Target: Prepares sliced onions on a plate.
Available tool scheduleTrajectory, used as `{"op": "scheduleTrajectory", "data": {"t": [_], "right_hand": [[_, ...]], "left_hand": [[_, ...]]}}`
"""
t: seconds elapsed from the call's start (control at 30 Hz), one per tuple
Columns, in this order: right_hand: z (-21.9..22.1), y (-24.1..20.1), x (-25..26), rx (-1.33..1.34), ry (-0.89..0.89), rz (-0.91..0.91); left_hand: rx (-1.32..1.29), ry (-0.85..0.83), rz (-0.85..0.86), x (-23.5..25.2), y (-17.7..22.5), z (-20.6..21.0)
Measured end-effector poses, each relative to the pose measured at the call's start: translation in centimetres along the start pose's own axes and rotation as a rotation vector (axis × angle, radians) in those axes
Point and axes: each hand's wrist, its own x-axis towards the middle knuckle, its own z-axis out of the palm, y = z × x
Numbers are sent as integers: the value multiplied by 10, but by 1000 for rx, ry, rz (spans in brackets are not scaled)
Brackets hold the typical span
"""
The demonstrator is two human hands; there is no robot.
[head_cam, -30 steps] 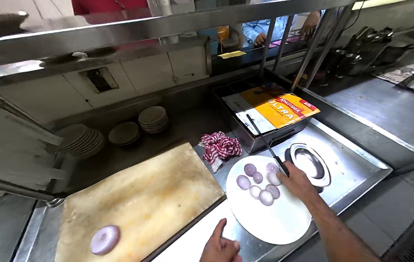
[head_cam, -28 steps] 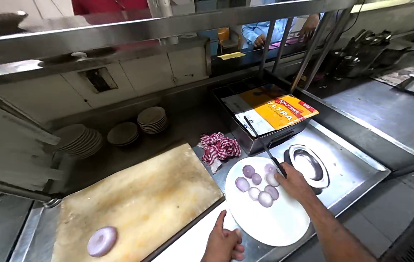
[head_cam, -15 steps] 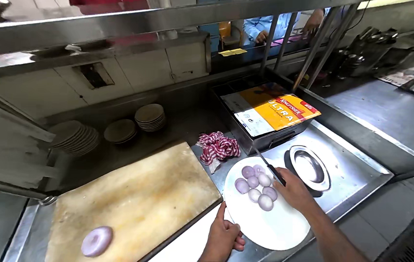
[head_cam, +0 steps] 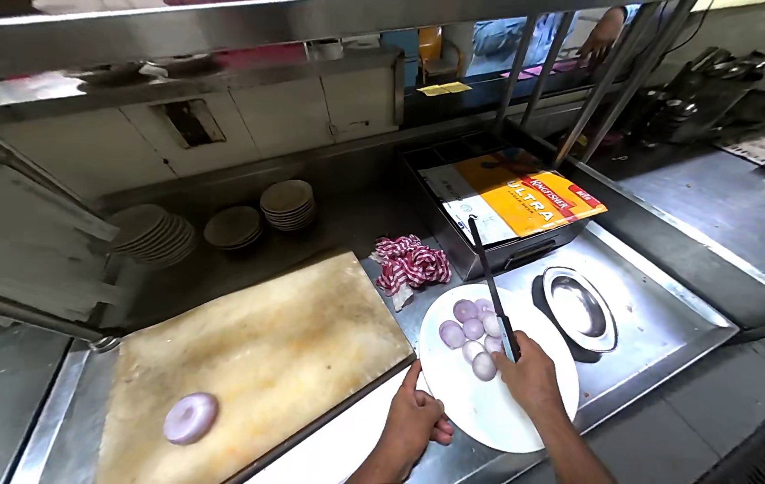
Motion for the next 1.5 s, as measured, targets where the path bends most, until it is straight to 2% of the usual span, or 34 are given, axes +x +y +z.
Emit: {"op": "scheduleTrajectory", "data": {"t": [0.07, 0.23, 0.33, 0.5, 0.6, 0.73, 0.87, 0.93, 1.0, 1.03, 1.1, 1.17, 1.23, 1.3, 1.33, 1.43, 1.5], "right_hand": [[2, -1, -2, 27, 9, -18], [13, 6, -22, -3, -29, -200], [17, -1, -23, -63, -45, -219], [10, -7, -15, -24, -82, -155], [4, -8, -4, 45, -47, -145], [-4, -5, 14, 80, 29, -224], [-11, -10, 7, 176, 9, -324], [-8, -28, -26, 285, -111, -319], [4, -50, -69, 405, -301, -312], [14, -58, -90, 432, -404, -305], [37, -69, -124, 403, -589, -277], [61, -79, -148, 323, -752, -240], [84, -88, -166, 254, -854, -239], [101, -93, -178, 219, -900, -240], [106, -96, -181, 202, -909, -232], [113, -102, -188, 187, -901, -221], [114, -104, -191, 195, -886, -207]], "left_hand": [[-3, -16, 8, 0, -1, -2], [-44, -64, 50, -2, -6, -9], [-37, -89, 85, -12, -12, -17], [65, -153, 71, -58, -19, -43], [129, -218, 112, -89, -26, -66], [188, -226, 200, -126, -29, -92], [270, -47, 336, -163, -11, -126], [404, 217, 520, -176, -4, -152], [656, 573, 669, -182, 4, -185], [771, 702, 648, -184, 11, -203], [908, 803, 493, -179, 22, -239], [1005, 776, 313, -168, 29, -262], [1081, 730, 268, -157, 34, -272], [1003, 678, 301, -152, 39, -279], [857, 636, 319, -152, 42, -282], [127, 447, 387, -160, 49, -283], [-191, 280, 428, -162, 50, -281]]}}
